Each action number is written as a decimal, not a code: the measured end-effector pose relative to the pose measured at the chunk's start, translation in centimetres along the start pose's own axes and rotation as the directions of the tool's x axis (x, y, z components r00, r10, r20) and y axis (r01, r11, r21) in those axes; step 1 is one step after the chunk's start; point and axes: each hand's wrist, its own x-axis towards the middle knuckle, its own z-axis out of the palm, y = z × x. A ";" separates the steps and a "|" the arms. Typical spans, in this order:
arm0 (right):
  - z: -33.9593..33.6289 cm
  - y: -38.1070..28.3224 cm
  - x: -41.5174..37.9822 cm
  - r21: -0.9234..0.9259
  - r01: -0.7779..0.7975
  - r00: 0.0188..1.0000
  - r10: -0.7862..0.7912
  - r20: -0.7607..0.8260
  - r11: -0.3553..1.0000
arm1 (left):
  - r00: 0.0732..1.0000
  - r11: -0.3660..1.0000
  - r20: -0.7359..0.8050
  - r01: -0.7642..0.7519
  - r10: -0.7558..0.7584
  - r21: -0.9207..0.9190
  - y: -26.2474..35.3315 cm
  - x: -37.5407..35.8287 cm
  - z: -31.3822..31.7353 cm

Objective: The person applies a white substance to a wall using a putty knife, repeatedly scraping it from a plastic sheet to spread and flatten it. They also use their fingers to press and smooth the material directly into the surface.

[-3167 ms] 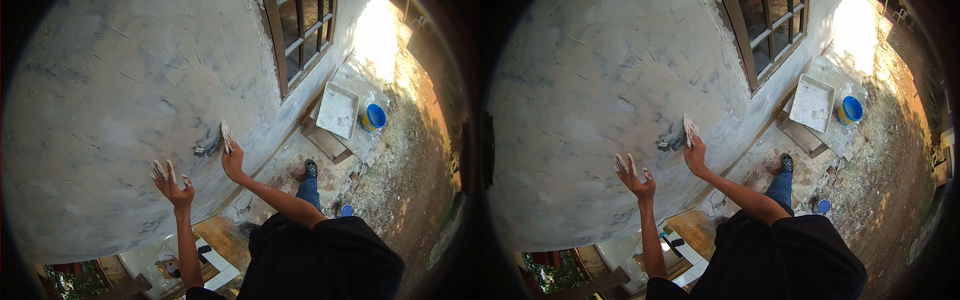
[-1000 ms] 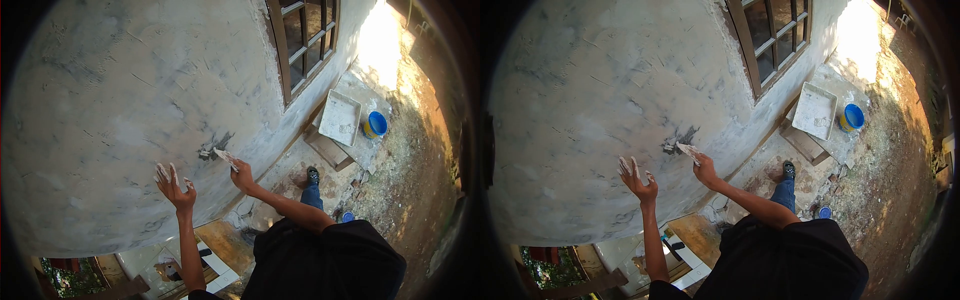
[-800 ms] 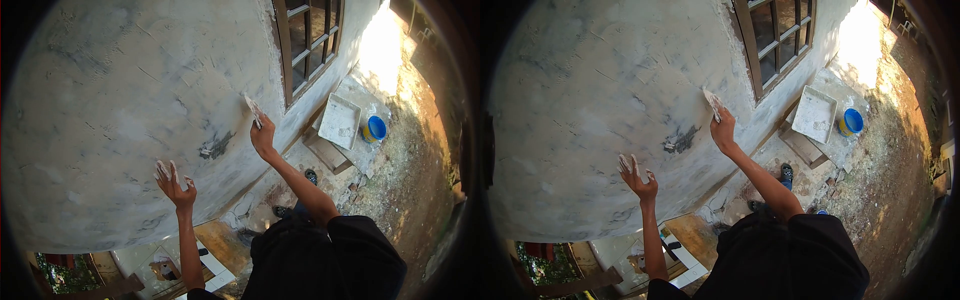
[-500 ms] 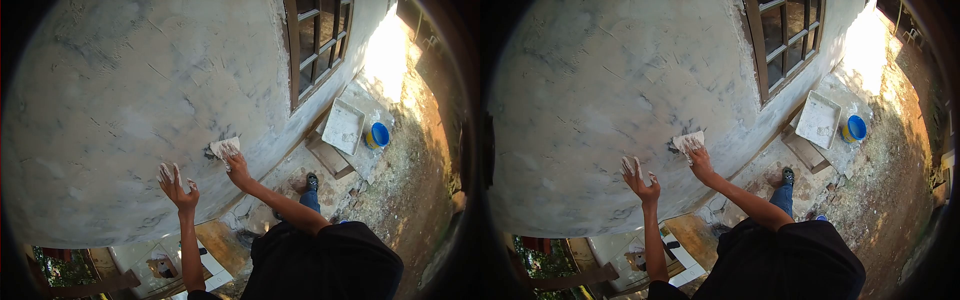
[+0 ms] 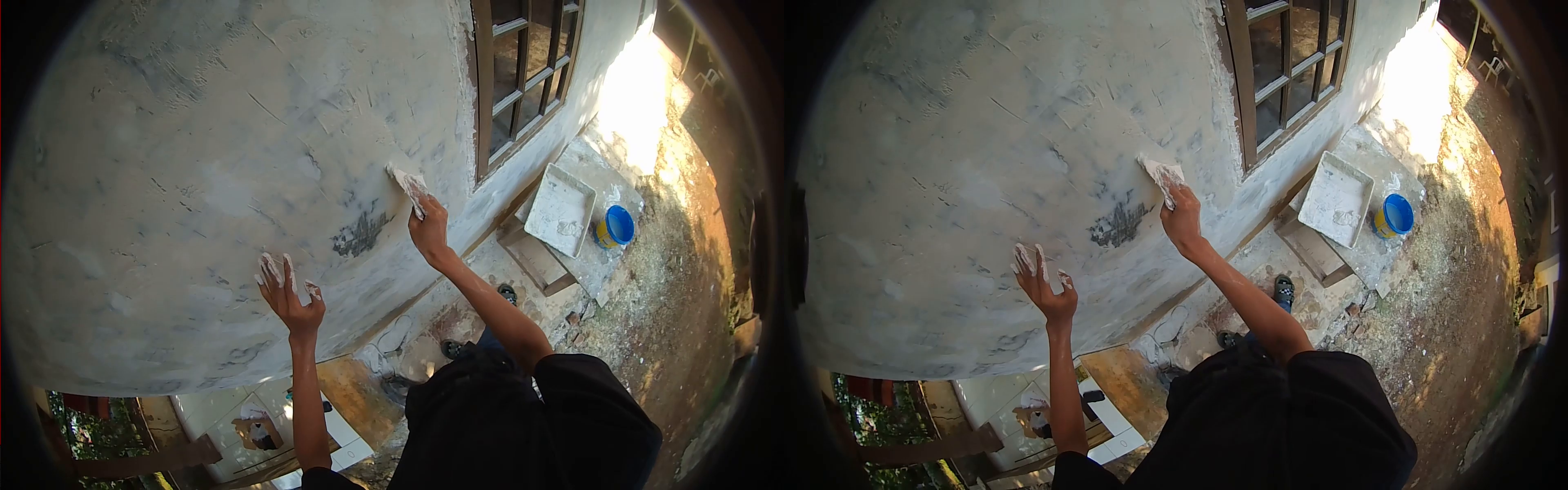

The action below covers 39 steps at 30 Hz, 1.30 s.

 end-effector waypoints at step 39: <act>10.8 0.3 -11.6 -0.050 0.218 0.949 -0.199 0.246 0.975 | 0.995 0.996 0.074 0.068 -0.072 0.052 -1.3 -1.9 -0.7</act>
